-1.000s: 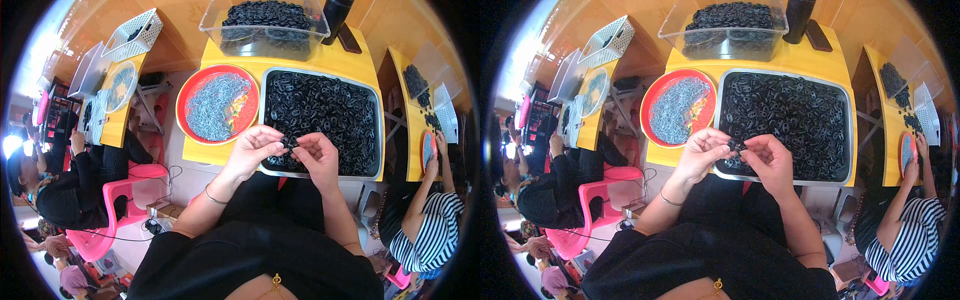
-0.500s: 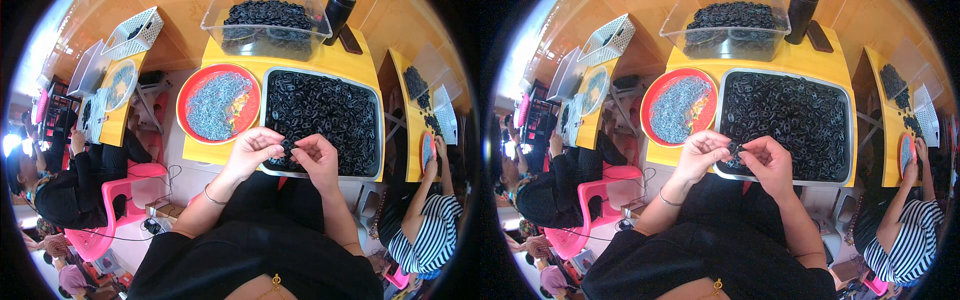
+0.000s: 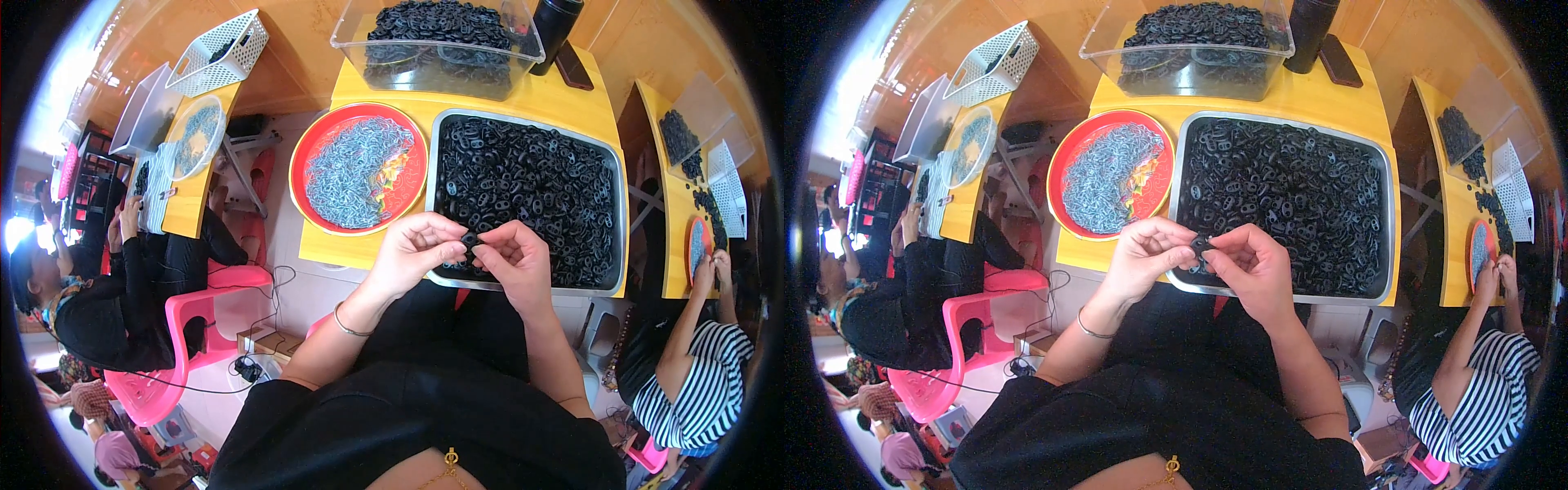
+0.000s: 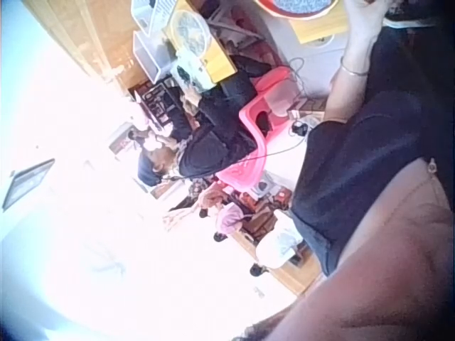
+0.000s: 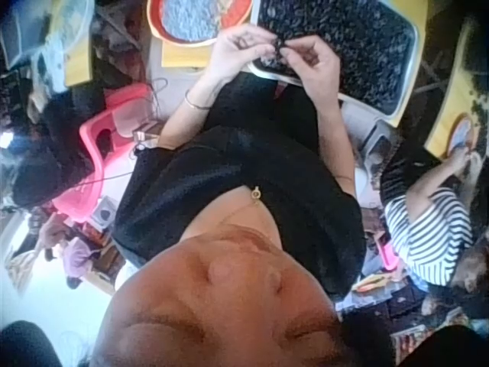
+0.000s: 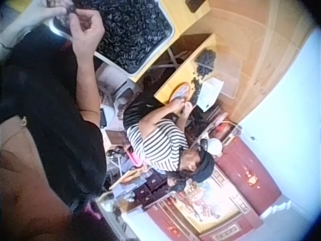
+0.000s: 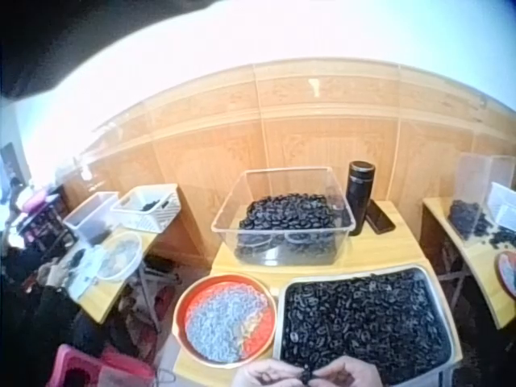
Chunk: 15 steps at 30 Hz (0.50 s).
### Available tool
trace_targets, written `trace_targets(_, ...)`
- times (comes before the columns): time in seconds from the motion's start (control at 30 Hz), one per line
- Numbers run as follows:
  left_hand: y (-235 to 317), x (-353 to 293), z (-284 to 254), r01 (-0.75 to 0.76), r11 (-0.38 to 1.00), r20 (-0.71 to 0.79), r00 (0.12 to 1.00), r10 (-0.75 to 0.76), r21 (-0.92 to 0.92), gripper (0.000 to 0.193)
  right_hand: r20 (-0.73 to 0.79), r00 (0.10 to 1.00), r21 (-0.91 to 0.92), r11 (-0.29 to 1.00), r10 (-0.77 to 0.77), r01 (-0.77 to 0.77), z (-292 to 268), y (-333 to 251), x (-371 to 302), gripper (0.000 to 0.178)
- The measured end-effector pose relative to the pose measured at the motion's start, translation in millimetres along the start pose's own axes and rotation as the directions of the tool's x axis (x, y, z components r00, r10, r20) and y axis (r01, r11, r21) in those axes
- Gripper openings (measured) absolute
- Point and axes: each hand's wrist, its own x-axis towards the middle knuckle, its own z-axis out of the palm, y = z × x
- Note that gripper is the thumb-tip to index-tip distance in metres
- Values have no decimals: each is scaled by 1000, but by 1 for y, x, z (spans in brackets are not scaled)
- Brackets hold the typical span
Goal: The person assembles plastic cord locks by hand, picking small springs from a dish and plastic toggle pieces from a tray, inserting the springs into the toggles, and fitting the components together.
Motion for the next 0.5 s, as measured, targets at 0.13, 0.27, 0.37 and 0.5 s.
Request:
trace_targets(0.13, 2, -1, 1, 15, 1000, -2, 1000, -15, 15, 15, 3, 1000, -16, 1000, 22, -21, 0, -3, 0, 11)
trace_targets(0.27, 4, -2, 0, 19, 1000, 22, 1000, -20, 24, 15, 20, 999, -17, 999, 35, -35, 0, -6, 0, 11)
trace_targets(0.37, 6, -1, 3, 40, 999, 17, 999, -40, 11, 15, 26, 999, -19, 999, 44, -43, 0, -8, 0, 11)
trace_targets(0.5, 8, -2, 0, 65, 996, 13, 998, -66, 58, 14, 21, 999, 11, 999, 37, -37, 3, -7, 0, 11)
